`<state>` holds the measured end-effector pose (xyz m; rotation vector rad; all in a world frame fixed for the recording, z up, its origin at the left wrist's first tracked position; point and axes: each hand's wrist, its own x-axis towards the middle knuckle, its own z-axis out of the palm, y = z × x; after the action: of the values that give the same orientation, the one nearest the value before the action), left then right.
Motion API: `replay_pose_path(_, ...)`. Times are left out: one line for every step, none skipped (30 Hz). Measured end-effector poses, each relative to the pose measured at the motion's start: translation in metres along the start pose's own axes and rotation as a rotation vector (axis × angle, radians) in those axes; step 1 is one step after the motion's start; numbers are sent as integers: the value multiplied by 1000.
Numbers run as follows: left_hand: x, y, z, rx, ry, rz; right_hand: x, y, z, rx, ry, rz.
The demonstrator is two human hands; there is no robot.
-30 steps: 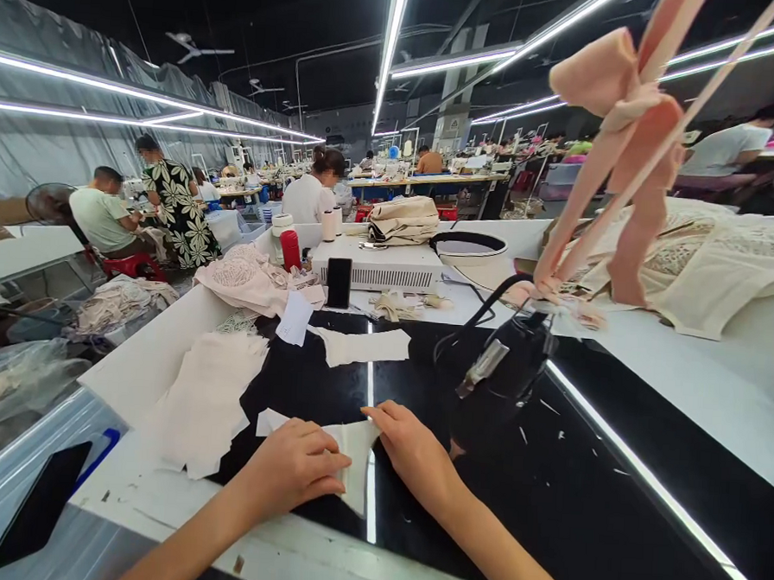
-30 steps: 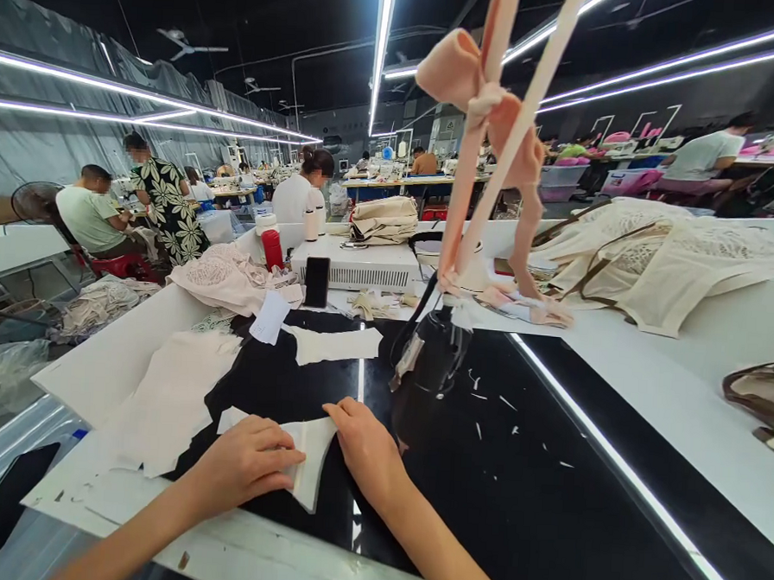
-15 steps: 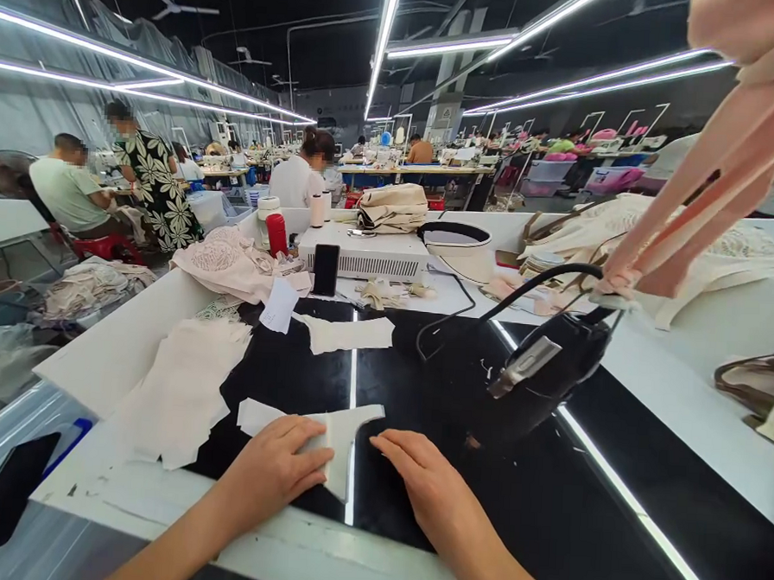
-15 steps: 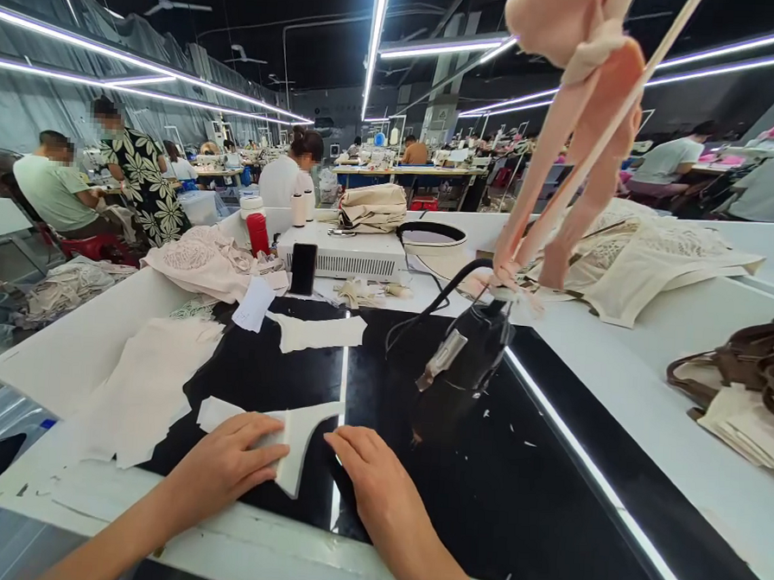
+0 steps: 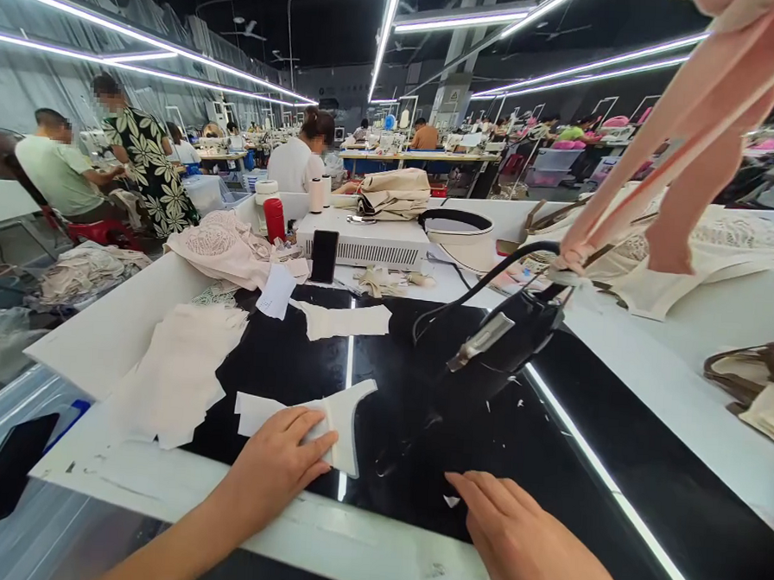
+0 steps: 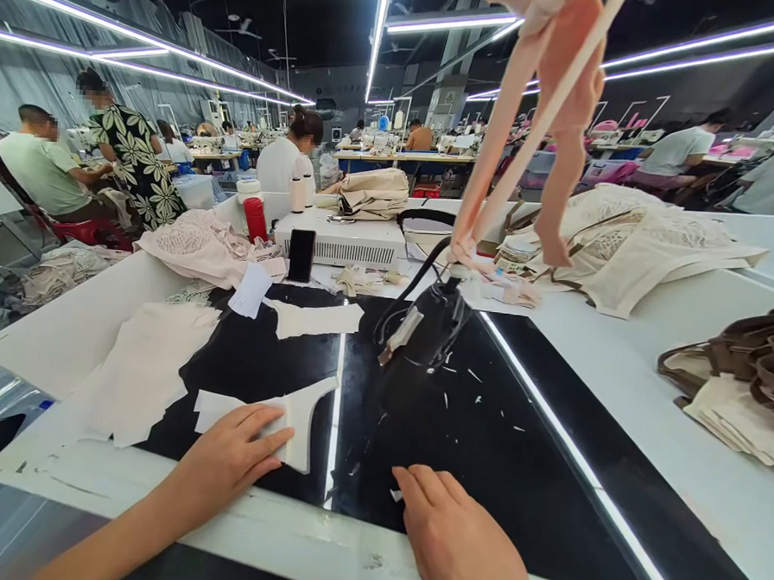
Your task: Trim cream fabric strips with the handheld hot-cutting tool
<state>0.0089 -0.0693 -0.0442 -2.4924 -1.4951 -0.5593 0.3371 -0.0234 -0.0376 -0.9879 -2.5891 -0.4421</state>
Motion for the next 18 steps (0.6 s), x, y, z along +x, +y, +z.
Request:
replay_pose_path(1, 2, 0, 2, 7, 4, 0, 4, -5, 53, 18, 61)
replay_pose_path(2, 4, 0, 2, 23, 13, 3, 8, -10, 119, 36, 133)
replay_pose_path(4, 5, -1, -2, 43, 29, 7, 10, -15, 198, 49, 218)
replay_pose_path(6, 7, -1, -10, 63, 51, 14, 12, -20, 284, 53, 309)
replay_pose_path(8, 9, -1, -23, 81, 81, 22, 12, -25, 377, 54, 403)
replay_pose_path(10, 10, -2, -42, 92, 114, 31, 11, -29, 473, 57, 492)
replay_pose_path(12, 11, -2, -64, 93, 147, 41, 10, -33, 561, 79, 553)
replay_pose_path(14, 12, -2, -87, 85, 175, 52, 8, -36, 641, 126, 591)
replay_pose_path(16, 13, -1, -109, 74, 200, 63, 6, -38, 723, 187, 596)
replay_pose_path(17, 14, -1, -129, 68, 221, 73, 5, -40, 820, 228, 581)
replay_pose_path(18, 14, 0, -146, 63, 237, 84, 4, -41, 913, 256, 573)
replay_pose_path(19, 15, 1, -159, 59, 249, 93, 3, -42, 996, 287, 554)
replay_pose_path(19, 15, 1, -169, 59, 258, 103, 2, -43, 1070, 312, 540)
replay_pose_path(20, 15, 2, -175, 59, 264, 111, 0, -43, 1136, 338, 529)
replay_pose_path(20, 15, 2, -179, 60, 268, 119, -1, -43, 1196, 364, 515)
replay_pose_path(21, 16, 2, -183, 59, 270, 126, -3, -44, 1250, 386, 503)
replay_pose_path(21, 16, 2, -187, 59, 270, 132, -5, -44, 1292, 404, 494)
replay_pose_path(21, 16, 2, -189, 60, 269, 137, -8, -44, 1319, 422, 493)
